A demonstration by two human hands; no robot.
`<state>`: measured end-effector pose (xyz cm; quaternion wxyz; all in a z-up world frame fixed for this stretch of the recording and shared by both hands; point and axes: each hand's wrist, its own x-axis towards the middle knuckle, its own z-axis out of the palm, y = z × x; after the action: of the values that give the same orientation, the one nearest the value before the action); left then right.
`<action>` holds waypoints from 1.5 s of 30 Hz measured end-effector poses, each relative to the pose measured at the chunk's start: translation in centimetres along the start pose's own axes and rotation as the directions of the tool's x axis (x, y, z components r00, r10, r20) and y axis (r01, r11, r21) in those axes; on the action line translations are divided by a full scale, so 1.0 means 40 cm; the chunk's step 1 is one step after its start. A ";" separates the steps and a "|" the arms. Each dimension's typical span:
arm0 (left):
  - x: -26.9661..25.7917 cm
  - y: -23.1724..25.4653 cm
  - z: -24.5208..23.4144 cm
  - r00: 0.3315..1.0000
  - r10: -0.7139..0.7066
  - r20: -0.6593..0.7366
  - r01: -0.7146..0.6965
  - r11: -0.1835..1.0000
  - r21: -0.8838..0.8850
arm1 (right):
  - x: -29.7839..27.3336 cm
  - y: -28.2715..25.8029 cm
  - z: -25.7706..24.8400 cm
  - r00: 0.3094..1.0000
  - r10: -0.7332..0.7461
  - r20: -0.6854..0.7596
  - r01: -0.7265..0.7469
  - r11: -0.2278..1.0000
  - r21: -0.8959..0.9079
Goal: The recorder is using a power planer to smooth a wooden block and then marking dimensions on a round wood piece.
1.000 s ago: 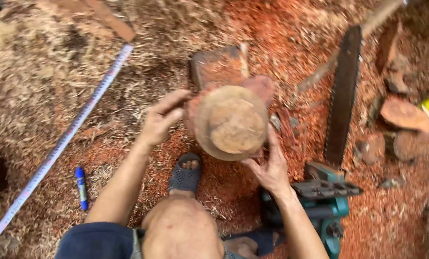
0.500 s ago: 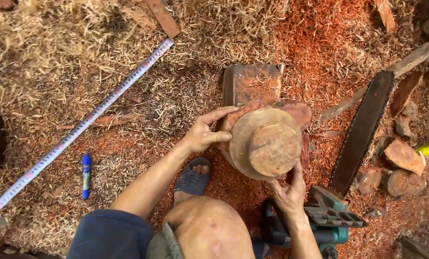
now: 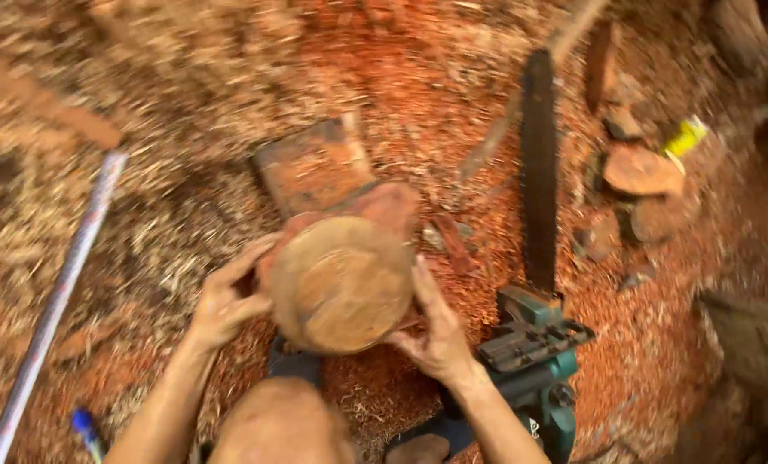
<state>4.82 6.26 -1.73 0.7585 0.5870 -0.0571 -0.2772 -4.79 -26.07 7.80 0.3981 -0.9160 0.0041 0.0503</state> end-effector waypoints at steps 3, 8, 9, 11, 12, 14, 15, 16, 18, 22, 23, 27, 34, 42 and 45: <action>-0.029 -0.060 -0.039 0.998 -0.048 -0.034 0.050 0.997 0.051 | -0.033 0.042 0.014 0.996 0.071 0.060 -0.074 0.996 0.051; -0.069 -0.098 -0.088 0.968 -0.248 -0.043 0.226 0.931 -0.287 | -0.047 0.061 0.034 0.986 0.153 0.074 -0.165 0.964 0.207; -0.054 -0.074 -0.076 0.981 -0.194 -0.027 0.178 0.943 -0.280 | -0.040 0.061 0.025 0.991 0.127 0.035 -0.131 0.960 0.248; -0.031 -0.046 -0.068 0.988 -0.152 -0.009 0.144 0.952 -0.270 | -0.030 0.056 0.012 0.994 0.112 -0.003 -0.106 0.949 0.297; -0.025 -0.043 -0.073 0.988 -0.157 -0.003 0.153 0.960 -0.234 | -0.027 0.051 0.009 0.993 0.116 0.013 -0.114 0.949 0.295; -0.021 -0.041 -0.077 0.986 -0.167 -0.010 0.162 0.966 -0.201 | -0.024 0.050 0.004 0.992 0.115 0.042 -0.123 0.948 0.295; -0.021 -0.039 -0.077 0.985 -0.172 0.003 0.170 0.967 -0.191 | -0.022 0.050 0.001 0.993 0.103 0.051 -0.113 0.959 0.261; -0.023 -0.033 -0.081 0.984 -0.178 0.016 0.178 0.968 -0.180 | -0.019 0.045 0.000 0.994 0.090 0.060 -0.101 0.969 0.227; -0.002 -0.022 -0.068 0.986 -0.167 0.026 0.169 0.975 -0.146 | -0.028 0.050 0.011 0.995 0.080 0.061 -0.091 0.972 0.214; 0.032 0.028 -0.028 0.991 -0.112 0.078 0.120 0.986 -0.112 | -0.014 0.036 0.008 0.996 0.041 0.079 -0.055 0.981 0.188; 0.032 0.019 -0.034 0.996 -0.079 0.030 0.082 0.991 -0.105 | -0.007 0.034 0.010 0.995 -0.015 0.098 -0.004 0.981 0.194; 0.068 0.027 -0.061 0.987 -0.051 0.153 0.021 0.982 0.189 | 0.015 -0.006 0.029 0.997 -0.031 0.069 0.026 0.997 0.078; 0.206 0.043 -0.081 0.839 0.106 0.534 -0.139 0.990 0.023 | -0.062 0.056 0.090 0.997 0.061 -0.047 -0.063 0.997 -0.050; 0.191 -0.024 -0.061 0.852 0.212 0.480 -0.181 0.977 -0.109 | -0.047 0.017 0.095 0.994 0.092 -0.059 -0.090 0.995 0.031; 0.190 -0.022 -0.056 0.875 0.178 0.451 -0.136 0.983 -0.124 | -0.039 0.003 0.094 0.994 0.085 -0.069 -0.080 0.994 0.073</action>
<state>11.83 4.35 -5.07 0.7686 0.4637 -0.2702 -0.3481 -6.67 -23.46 5.32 0.4271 -0.9017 0.0580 0.0337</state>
